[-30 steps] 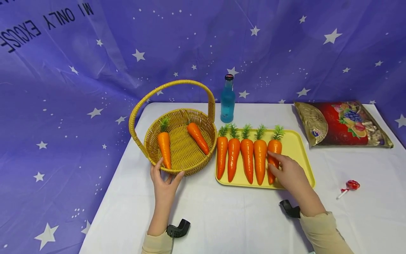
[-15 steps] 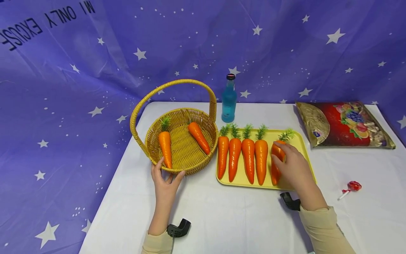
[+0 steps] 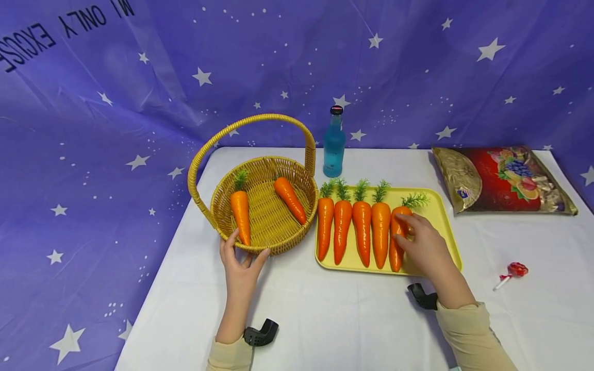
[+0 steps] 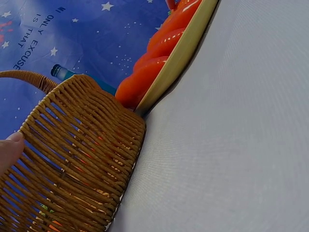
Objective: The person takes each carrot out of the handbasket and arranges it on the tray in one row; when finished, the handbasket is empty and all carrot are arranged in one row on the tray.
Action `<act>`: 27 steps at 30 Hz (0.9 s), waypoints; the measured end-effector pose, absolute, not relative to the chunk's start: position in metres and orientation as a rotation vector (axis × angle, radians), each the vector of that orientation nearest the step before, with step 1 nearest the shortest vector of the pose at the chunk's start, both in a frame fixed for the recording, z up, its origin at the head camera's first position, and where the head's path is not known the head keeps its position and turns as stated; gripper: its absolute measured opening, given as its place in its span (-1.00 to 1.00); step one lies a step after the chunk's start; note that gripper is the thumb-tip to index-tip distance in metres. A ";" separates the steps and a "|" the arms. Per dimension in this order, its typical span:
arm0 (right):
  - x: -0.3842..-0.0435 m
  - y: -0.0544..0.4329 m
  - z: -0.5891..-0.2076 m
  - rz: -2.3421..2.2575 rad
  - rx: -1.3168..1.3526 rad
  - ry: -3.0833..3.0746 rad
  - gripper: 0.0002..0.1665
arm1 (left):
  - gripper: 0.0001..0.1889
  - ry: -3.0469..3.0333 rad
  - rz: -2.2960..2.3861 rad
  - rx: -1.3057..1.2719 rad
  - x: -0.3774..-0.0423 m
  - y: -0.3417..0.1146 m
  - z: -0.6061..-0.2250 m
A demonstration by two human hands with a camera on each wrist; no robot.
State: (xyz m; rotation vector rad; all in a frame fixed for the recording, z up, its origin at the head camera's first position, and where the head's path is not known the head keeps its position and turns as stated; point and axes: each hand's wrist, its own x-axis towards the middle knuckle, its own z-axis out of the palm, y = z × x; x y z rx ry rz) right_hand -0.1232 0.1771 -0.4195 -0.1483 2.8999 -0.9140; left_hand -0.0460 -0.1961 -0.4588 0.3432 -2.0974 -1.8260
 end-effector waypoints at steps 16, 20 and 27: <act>-0.152 0.109 -0.363 -1.341 -0.520 2.656 -0.47 | -0.15 -2.105 -1.822 0.335 -0.046 -0.198 -0.459; -0.170 0.068 -0.348 -1.377 -0.628 2.485 -0.46 | -0.14 -2.120 -1.809 0.338 -0.046 -0.198 -0.458; -0.201 -0.002 -0.357 -1.112 -0.773 2.445 -0.46 | -0.17 -2.100 -1.866 0.338 -0.039 -0.188 -0.430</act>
